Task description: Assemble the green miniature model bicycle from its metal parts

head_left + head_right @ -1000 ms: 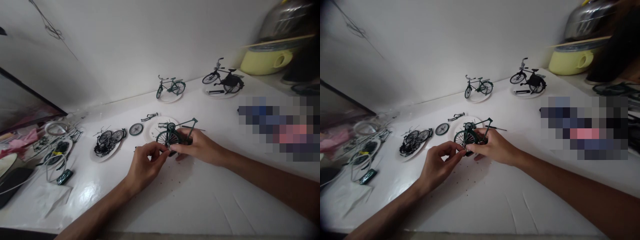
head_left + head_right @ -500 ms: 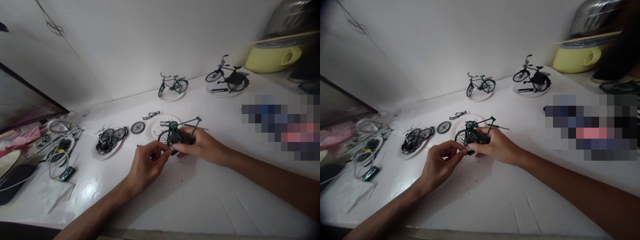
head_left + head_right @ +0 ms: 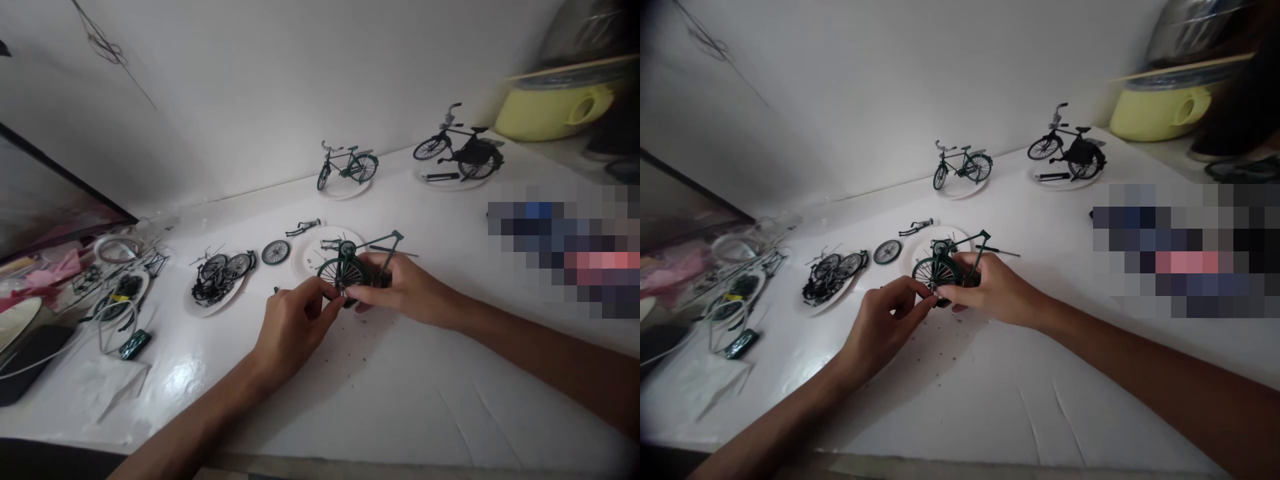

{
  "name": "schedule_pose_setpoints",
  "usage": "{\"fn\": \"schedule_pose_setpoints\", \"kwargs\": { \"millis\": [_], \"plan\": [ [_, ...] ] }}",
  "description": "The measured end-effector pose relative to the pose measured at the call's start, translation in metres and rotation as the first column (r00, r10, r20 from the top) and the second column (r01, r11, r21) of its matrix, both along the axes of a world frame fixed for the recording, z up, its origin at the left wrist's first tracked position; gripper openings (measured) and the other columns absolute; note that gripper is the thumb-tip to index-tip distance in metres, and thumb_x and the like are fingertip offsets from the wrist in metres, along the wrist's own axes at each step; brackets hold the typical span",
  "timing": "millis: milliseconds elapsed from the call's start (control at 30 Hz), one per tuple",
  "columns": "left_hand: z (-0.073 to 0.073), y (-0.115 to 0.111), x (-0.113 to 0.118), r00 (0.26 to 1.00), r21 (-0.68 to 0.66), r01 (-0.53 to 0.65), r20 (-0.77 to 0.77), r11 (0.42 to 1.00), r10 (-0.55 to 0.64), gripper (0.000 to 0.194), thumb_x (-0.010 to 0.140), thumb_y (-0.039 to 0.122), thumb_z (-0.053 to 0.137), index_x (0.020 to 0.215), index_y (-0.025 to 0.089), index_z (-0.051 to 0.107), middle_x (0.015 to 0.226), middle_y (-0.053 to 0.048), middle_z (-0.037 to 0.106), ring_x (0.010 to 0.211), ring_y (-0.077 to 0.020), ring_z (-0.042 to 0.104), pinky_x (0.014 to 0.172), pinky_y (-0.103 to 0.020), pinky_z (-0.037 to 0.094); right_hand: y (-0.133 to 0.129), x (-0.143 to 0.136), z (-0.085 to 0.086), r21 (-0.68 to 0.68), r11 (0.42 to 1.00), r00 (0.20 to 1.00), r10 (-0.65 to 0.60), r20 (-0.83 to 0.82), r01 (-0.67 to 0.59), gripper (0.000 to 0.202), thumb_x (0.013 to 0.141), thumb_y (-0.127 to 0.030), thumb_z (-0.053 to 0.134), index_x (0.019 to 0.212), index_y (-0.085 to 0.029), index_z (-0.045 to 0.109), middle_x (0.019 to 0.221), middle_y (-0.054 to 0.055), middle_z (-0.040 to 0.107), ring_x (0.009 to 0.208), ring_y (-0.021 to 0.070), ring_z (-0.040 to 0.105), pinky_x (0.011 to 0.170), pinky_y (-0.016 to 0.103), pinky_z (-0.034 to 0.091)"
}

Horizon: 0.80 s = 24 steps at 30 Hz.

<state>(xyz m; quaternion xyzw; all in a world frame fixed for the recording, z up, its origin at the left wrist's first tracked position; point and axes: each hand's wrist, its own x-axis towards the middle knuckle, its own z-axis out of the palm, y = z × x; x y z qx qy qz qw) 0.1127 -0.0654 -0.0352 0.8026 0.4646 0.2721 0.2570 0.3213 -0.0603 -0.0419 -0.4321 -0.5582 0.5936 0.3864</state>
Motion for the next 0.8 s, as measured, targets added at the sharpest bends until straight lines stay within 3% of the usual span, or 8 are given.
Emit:
{"fn": "schedule_pose_setpoints", "kwargs": {
  "millis": [167, 267, 333, 433, 567, 667, 800],
  "plan": [
    [0.006, 0.010, -0.011, 0.999, 0.113, -0.040, 0.027, 0.993, 0.037, 0.020, 0.096, 0.035, 0.058, 0.089, 0.018, 0.065, 0.053, 0.007, 0.042, 0.049, -0.0081, 0.034, 0.050, -0.024, 0.029, 0.001, 0.004, -0.002, -0.042, 0.999, 0.998, -0.019, -0.056, 0.016, 0.026, 0.081, -0.033, 0.077, 0.101, -0.019, 0.071, 0.102, 0.005, 0.073, 0.088, 0.0201, 0.070, 0.073, 0.033, 0.063],
    [0.007, 0.027, -0.024, 0.993, 0.178, -0.113, -0.020, 0.978, 0.118, 0.028, 0.099, 0.038, 0.050, 0.088, 0.018, 0.067, 0.056, 0.004, 0.049, 0.050, -0.0090, 0.039, 0.051, -0.024, 0.029, 0.006, 0.009, -0.005, -0.151, 0.988, 0.966, -0.034, -0.256, -0.006, 0.026, 0.083, -0.033, 0.075, 0.105, -0.019, 0.073, 0.111, 0.007, 0.073, 0.097, 0.0212, 0.068, 0.080, 0.035, 0.062],
    [0.007, 0.040, -0.035, 0.982, 0.204, -0.175, -0.036, 0.963, 0.186, 0.031, 0.101, 0.038, 0.046, 0.089, 0.018, 0.067, 0.053, 0.005, 0.046, 0.049, -0.0089, 0.039, 0.051, -0.024, 0.029, 0.011, 0.013, -0.006, -0.228, 0.973, 0.933, -0.053, -0.355, -0.032, 0.024, 0.086, -0.036, 0.072, 0.102, -0.018, 0.073, 0.109, 0.008, 0.074, 0.094, 0.0195, 0.068, 0.084, 0.038, 0.061],
    [0.010, 0.055, -0.051, 0.966, 0.234, -0.245, -0.028, 0.941, 0.258, 0.032, 0.100, 0.038, 0.046, 0.083, 0.018, 0.066, 0.051, 0.005, 0.044, 0.047, -0.0090, 0.036, 0.051, -0.024, 0.027, 0.016, 0.015, -0.005, -0.253, 0.967, 0.934, -0.074, -0.351, -0.019, 0.027, 0.090, -0.043, 0.065, 0.100, -0.020, 0.074, 0.106, 0.008, 0.074, 0.094, 0.0196, 0.069, 0.090, 0.040, 0.058],
    [0.017, 0.070, -0.072, 0.937, 0.287, -0.306, -0.076, 0.908, 0.340, 0.031, 0.096, 0.038, 0.052, 0.075, 0.018, 0.063, 0.053, 0.002, 0.051, 0.047, -0.0097, 0.038, 0.052, -0.025, 0.025, 0.016, 0.013, -0.003, -0.265, 0.964, 0.935, -0.111, -0.338, 0.018, 0.023, 0.085, -0.035, 0.072, 0.103, -0.021, 0.073, 0.112, 0.007, 0.074, 0.100, 0.0201, 0.070, 0.095, 0.038, 0.056],
    [0.019, 0.078, -0.085, 0.919, 0.305, -0.335, -0.104, 0.891, 0.381, 0.031, 0.096, 0.037, 0.050, 0.079, 0.018, 0.066, 0.056, -0.001, 0.057, 0.048, -0.0112, 0.043, 0.054, -0.026, 0.026, 0.014, 0.011, -0.003, -0.268, 0.962, 0.932, -0.145, -0.331, 0.055, 0.027, 0.081, -0.030, 0.077, 0.106, -0.020, 0.072, 0.109, 0.007, 0.075, 0.094, 0.0192, 0.071, 0.089, 0.036, 0.059],
    [0.015, 0.083, -0.090, 0.924, 0.297, -0.297, -0.150, 0.908, 0.351, 0.033, 0.096, 0.037, 0.047, 0.076, 0.018, 0.065, 0.055, -0.001, 0.057, 0.049, -0.0125, 0.044, 0.054, -0.027, 0.025, 0.015, 0.011, -0.003, -0.253, 0.953, 0.912, -0.248, -0.327, 0.169, 0.019, 0.083, -0.033, 0.075, 0.097, -0.021, 0.074, 0.096, 0.002, 0.076, 0.080, 0.0148, 0.070, 0.074, 0.029, 0.061]
  ]
}}
